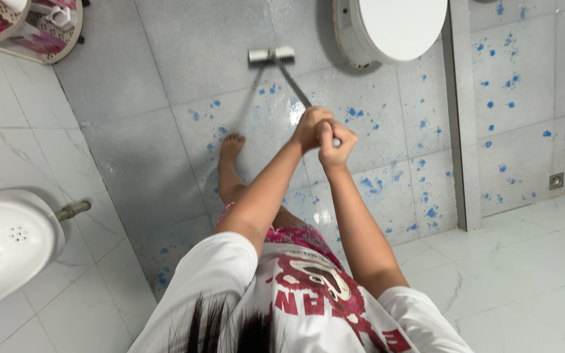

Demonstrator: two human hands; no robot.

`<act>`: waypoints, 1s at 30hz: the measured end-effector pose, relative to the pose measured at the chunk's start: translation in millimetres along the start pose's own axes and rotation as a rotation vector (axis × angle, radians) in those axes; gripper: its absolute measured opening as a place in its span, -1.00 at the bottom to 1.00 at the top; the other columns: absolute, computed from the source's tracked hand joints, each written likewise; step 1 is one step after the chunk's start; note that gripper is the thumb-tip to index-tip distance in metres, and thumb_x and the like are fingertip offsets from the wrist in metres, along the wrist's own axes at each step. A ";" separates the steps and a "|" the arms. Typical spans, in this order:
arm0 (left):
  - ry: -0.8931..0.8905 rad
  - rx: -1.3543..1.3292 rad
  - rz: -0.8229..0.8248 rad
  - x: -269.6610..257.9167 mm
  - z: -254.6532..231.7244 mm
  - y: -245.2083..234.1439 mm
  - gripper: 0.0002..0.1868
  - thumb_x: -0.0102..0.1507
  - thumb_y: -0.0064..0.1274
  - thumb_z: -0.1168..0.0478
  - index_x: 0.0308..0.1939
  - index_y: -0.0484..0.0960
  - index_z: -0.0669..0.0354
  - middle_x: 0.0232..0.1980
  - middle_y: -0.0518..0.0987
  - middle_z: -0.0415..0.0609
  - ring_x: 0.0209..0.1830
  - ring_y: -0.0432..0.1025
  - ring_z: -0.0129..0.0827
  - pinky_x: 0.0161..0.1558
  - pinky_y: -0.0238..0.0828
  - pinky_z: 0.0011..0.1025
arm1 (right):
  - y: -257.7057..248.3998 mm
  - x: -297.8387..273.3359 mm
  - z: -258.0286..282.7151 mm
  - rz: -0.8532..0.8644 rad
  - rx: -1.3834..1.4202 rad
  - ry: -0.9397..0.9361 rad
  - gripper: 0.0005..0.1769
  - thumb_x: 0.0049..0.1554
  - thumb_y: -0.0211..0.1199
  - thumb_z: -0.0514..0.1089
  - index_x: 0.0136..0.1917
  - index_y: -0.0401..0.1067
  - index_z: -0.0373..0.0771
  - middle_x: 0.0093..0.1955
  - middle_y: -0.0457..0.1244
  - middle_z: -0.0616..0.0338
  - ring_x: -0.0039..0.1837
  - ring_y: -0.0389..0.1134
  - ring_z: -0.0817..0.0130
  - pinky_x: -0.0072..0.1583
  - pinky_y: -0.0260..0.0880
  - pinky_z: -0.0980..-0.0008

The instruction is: The person sweeps a tiled bathroom floor using a long-handled brush, moving back and forth to gather blue speckled debris. The person navigates around a toilet, urinal, and a small storage rack while sweeping the floor area.

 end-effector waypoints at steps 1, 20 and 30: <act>-0.008 0.006 0.013 -4.8 8.5 1.8 -0.66 -0.02 0.13 0.16 -0.66 0.27 0.19 -0.56 0.37 0.05 -0.50 0.39 -0.04 -0.38 0.32 -0.14 | 2.1 -3.6 -4.2 0.005 -0.021 0.015 -0.77 0.18 0.12 -0.41 -0.34 0.37 -0.46 -0.38 0.26 0.15 -0.30 0.23 0.46 -0.23 0.21 0.45; 0.001 0.048 0.024 -17.7 15.2 -10.0 -0.71 -0.02 0.11 0.17 -0.64 0.31 0.20 -0.54 0.40 0.00 -0.46 0.38 -0.06 -0.28 0.36 -0.19 | 12.4 -3.9 0.2 0.112 -0.017 -0.082 -0.73 0.17 0.13 -0.44 -0.38 0.30 -0.47 -0.33 0.27 0.02 -0.26 0.29 0.33 -0.15 0.30 0.37; -0.057 -0.083 -0.023 5.7 -21.1 -5.4 -0.62 -0.02 0.10 0.17 -0.67 0.20 0.21 -0.63 0.27 0.07 -0.58 0.32 -0.03 -0.39 0.30 -0.15 | -5.5 7.3 23.2 0.052 -0.058 0.008 -0.69 0.17 0.13 -0.45 -0.42 0.30 -0.45 -0.42 0.23 0.08 -0.32 0.24 0.41 -0.21 0.22 0.42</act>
Point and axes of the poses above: each hand's wrist, its own x-axis towards the middle knuckle, its own y-axis out of the palm, z = x × y, the point moved 2 cm from there along x, towards the middle knuckle
